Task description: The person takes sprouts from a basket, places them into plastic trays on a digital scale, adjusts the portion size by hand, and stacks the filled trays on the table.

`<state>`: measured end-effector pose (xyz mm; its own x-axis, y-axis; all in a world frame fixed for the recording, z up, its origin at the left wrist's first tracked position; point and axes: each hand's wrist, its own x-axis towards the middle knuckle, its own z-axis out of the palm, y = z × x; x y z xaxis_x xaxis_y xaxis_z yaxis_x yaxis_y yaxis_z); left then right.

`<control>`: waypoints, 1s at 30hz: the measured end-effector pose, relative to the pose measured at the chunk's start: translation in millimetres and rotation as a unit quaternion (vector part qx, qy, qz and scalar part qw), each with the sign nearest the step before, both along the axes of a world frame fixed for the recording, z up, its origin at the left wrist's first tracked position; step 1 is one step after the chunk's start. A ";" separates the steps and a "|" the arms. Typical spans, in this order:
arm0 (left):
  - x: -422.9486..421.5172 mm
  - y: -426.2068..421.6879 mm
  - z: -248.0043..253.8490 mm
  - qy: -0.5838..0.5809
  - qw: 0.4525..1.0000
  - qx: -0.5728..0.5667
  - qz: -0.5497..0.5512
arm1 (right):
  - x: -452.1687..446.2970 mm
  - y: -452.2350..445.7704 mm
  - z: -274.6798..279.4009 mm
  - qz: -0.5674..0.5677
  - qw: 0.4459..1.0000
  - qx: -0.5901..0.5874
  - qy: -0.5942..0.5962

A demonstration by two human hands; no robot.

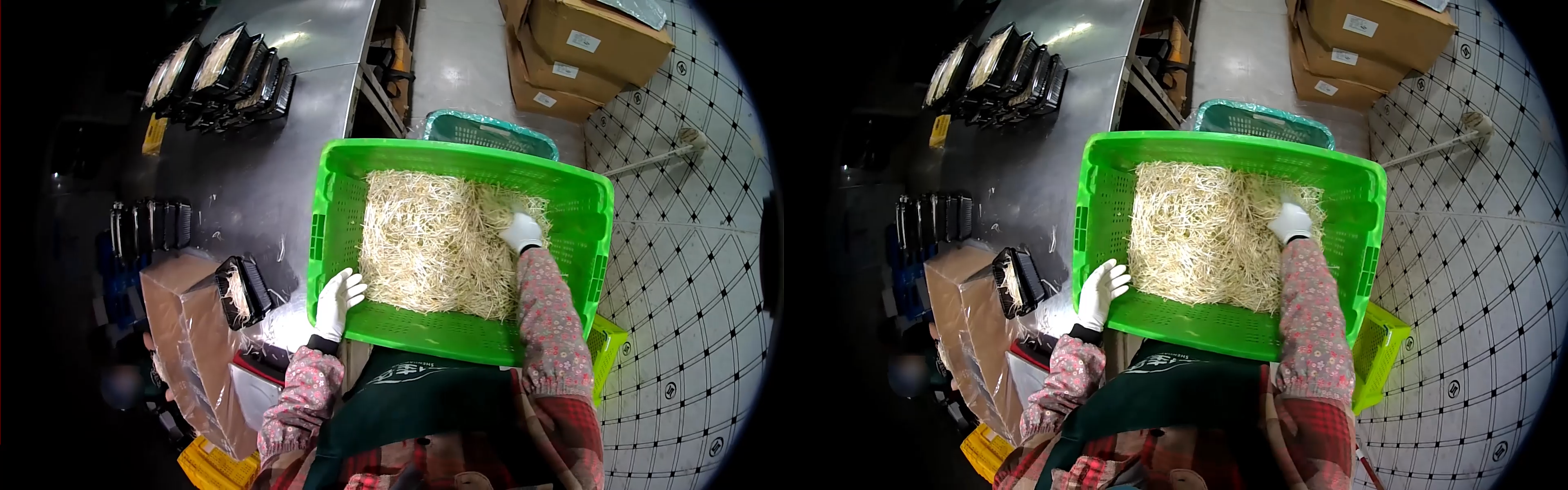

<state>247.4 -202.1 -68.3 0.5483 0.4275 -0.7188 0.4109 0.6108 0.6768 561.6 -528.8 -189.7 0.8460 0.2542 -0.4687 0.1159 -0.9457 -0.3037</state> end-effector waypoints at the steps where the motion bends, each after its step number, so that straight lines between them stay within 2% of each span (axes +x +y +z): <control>1: -0.5 0.7 0.7 -0.009 1.000 -0.003 0.000 | 6.0 -5.7 9.0 -0.012 1.000 0.018 0.015; 2: -2.1 1.2 1.5 -0.018 1.000 -0.007 0.002 | 13.1 -16.5 10.5 -0.023 0.999 0.035 0.031; 5: -0.8 2.6 -0.6 -0.044 0.999 -0.022 -0.011 | 30.8 -42.5 16.2 -0.088 0.946 0.267 0.162; 6: 2.0 2.8 -2.3 -0.045 0.999 -0.023 -0.016 | 26.9 -34.6 63.7 -0.116 0.923 0.314 0.188; 8: 10.6 0.4 -4.8 -0.057 0.997 -0.038 -0.023 | 26.6 -23.7 103.6 -0.076 0.831 0.468 0.291; 10: 21.3 -2.9 -9.7 -0.062 0.995 -0.067 -0.037 | 14.3 12.1 160.2 0.078 0.856 0.455 0.233; 11: 27.4 -6.5 -12.7 -0.054 0.996 -0.062 -0.046 | 9.8 27.5 152.4 0.097 0.834 0.466 0.280; 12: 32.6 -9.3 -15.8 -0.047 0.996 -0.057 -0.056 | 6.8 46.6 157.3 0.174 0.839 0.450 0.252; 14: 39.5 -9.7 -15.6 -0.030 0.996 -0.055 -0.065 | 9.0 62.1 144.5 0.265 0.917 0.294 0.038; 16: 42.1 -5.7 -11.8 0.025 0.983 0.114 -0.142 | 17.3 57.7 134.4 0.244 0.929 0.263 -0.091; 17: 38.5 4.0 -20.4 0.006 0.952 0.231 -0.200 | 18.6 47.2 130.2 0.208 0.940 0.248 -0.102; 18: 38.4 7.3 -19.8 -0.002 0.933 0.283 -0.220 | 15.7 34.9 132.0 0.184 0.940 0.267 -0.104; 20: 38.7 17.1 -26.4 -0.002 0.888 0.352 -0.296 | 8.8 14.2 100.6 0.165 0.963 0.198 -0.078; 24: 79.2 2.0 -14.0 -0.001 0.740 0.475 -0.477 | -31.1 14.5 80.3 0.159 0.970 0.184 0.022; 26: 96.3 -7.4 -41.5 -0.064 0.629 0.594 -0.497 | -53.0 32.3 61.1 0.178 0.960 0.217 -0.004; 28: 108.2 -23.1 -50.0 -0.066 0.563 0.643 -0.514 | -82.2 62.0 34.3 0.174 0.934 0.271 -0.157; 29: 104.2 -28.7 -59.9 -0.035 0.521 0.639 -0.565 | -98.4 71.6 36.0 0.219 0.944 0.197 -0.146; 30: 94.2 -31.6 -72.9 -0.012 0.496 0.604 -0.623 | -117.2 71.5 19.5 0.291 0.940 0.172 -0.052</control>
